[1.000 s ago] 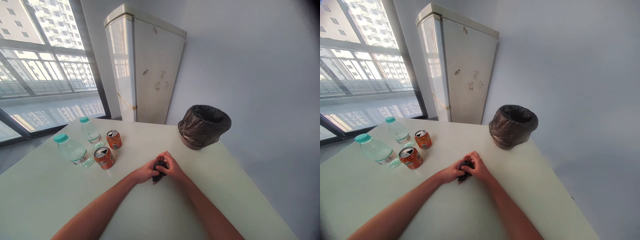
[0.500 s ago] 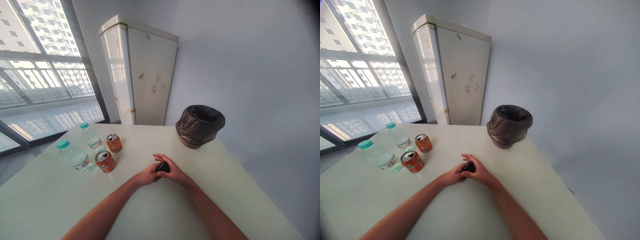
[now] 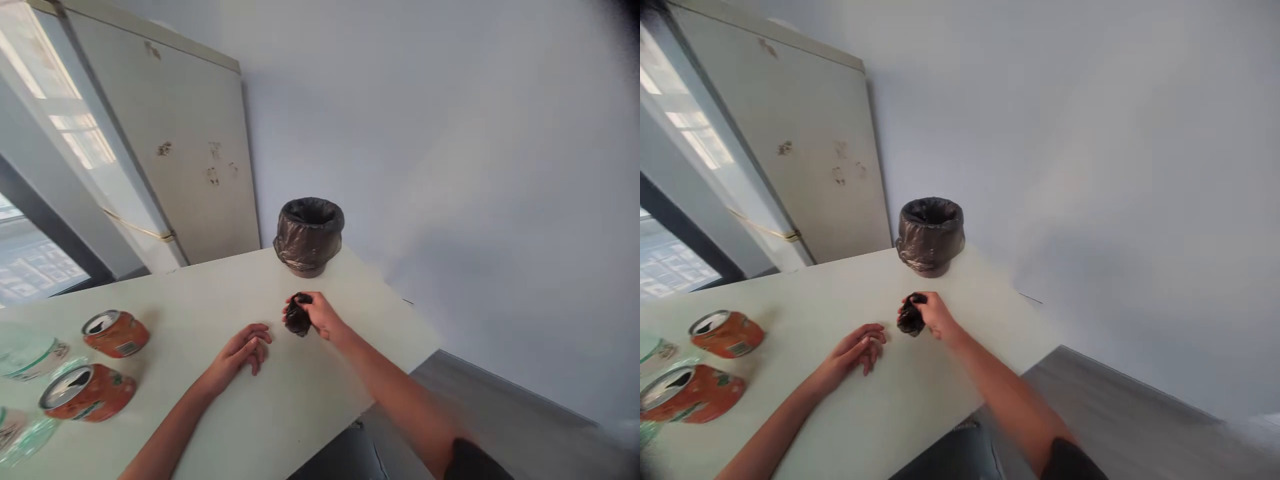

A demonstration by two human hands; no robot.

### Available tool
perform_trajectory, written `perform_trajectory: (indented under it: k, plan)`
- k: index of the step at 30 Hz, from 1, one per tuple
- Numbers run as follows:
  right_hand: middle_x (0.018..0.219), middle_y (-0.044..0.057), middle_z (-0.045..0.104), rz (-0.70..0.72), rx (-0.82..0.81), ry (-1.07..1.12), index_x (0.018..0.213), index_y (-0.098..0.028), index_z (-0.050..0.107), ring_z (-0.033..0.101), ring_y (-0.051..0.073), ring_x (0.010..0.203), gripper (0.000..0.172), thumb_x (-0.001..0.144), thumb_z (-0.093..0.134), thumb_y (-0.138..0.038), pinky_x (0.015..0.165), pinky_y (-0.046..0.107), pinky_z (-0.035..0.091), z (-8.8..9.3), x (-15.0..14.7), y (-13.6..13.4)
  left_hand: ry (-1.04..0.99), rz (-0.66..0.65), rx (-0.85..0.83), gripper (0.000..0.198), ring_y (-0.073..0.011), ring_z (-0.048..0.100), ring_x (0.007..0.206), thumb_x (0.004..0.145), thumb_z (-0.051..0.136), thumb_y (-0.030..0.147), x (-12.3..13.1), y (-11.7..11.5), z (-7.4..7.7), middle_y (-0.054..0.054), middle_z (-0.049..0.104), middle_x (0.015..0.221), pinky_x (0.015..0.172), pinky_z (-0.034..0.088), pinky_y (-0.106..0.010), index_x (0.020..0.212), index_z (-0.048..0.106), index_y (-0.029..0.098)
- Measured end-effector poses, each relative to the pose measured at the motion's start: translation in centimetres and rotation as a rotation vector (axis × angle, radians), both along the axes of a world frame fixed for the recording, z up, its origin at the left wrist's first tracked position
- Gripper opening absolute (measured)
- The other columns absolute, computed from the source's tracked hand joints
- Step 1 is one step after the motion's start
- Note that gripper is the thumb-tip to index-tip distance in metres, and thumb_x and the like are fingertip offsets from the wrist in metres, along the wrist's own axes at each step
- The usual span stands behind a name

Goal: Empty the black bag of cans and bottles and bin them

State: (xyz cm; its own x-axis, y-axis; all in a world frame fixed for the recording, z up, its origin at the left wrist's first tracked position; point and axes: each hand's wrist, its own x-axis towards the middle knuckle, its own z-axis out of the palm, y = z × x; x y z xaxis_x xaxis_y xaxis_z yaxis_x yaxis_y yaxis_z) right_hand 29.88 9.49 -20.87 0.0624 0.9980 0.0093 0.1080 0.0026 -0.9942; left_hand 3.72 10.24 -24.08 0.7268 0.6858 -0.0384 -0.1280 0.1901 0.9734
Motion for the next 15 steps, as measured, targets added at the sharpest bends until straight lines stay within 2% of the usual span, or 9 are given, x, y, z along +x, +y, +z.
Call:
perform_trajectory:
  k: [4,6,8,10,12,14,15]
  plan:
    - [0.087,0.014,0.076,-0.318,0.039,-0.242,0.099,-0.015,0.07,0.076,0.029,0.078,0.035,0.089,0.049,-0.042,0.073,0.046,0.065,0.7,11.2,-4.6,0.088,-0.054,0.065,0.039,-0.0156,0.059,0.079,0.103,0.061,0.049,0.1,0.0,0.6,-0.01,0.061,0.112,0.065,0.054,-0.029,0.127,0.066,0.018]
    - [0.105,0.017,0.076,-0.46,0.084,-0.41,0.109,-0.016,0.071,0.073,0.034,0.105,0.034,0.088,0.049,-0.032,0.094,0.053,0.061,0.9,16.1,-7.6,0.133,-0.072,0.098,0.036,-0.0149,0.058,0.078,0.103,0.062,0.048,0.1,-0.1,1.1,-0.008,0.061,0.105,0.068,0.054,-0.029,0.123,0.068,0.019]
    - [0.129,0.021,0.069,-0.518,0.119,-0.568,0.12,-0.016,0.07,0.06,0.039,0.132,0.042,0.086,0.049,-0.025,0.114,0.062,0.047,0.5,19.4,-10.2,0.169,-0.087,0.114,0.035,-0.0142,0.057,0.076,0.102,0.062,0.049,0.0,-0.3,1.6,-0.006,0.061,0.101,0.07,0.053,-0.03,0.12,0.069,0.02]
    - [0.141,0.019,0.065,-0.468,0.129,-0.691,0.123,-0.017,0.072,0.052,0.038,0.142,0.043,0.087,0.048,-0.022,0.123,0.063,0.036,-0.6,20.8,-11.9,0.192,-0.095,0.121,0.034,-0.0139,0.057,0.075,0.102,0.062,0.05,0.0,-0.4,2.0,-0.005,0.06,0.099,0.07,0.052,-0.03,0.117,0.069,0.02]
    - [0.147,0.015,0.063,-0.368,0.115,-0.777,0.124,-0.019,0.074,0.05,0.036,0.145,0.043,0.091,0.046,-0.022,0.128,0.06,0.032,-2.2,20.8,-12.9,0.206,-0.1,0.125,0.034,-0.0138,0.056,0.073,0.102,0.062,0.05,0.1,-0.4,2.2,-0.005,0.06,0.097,0.07,0.051,-0.03,0.116,0.069,0.02]
    - [0.156,0.013,0.057,-0.275,0.089,-0.832,0.136,-0.019,0.07,0.045,0.035,0.15,0.046,0.097,0.048,-0.028,0.131,0.06,0.028,-3.7,20.3,-13.3,0.21,-0.109,0.128,0.033,-0.0139,0.056,0.073,0.102,0.062,0.05,0.1,-0.4,2.2,-0.005,0.06,0.096,0.07,0.051,-0.029,0.115,0.069,0.02]
    - [0.163,0.012,0.049,-0.239,0.071,-0.879,0.147,-0.019,0.063,0.039,0.035,0.155,0.05,0.101,0.048,-0.034,0.132,0.061,0.024,-4.2,20.0,-13.5,0.209,-0.115,0.129,0.033,-0.0139,0.056,0.073,0.102,0.062,0.049,0.1,-0.4,2.1,-0.005,0.06,0.096,0.07,0.051,-0.029,0.114,0.069,0.02]
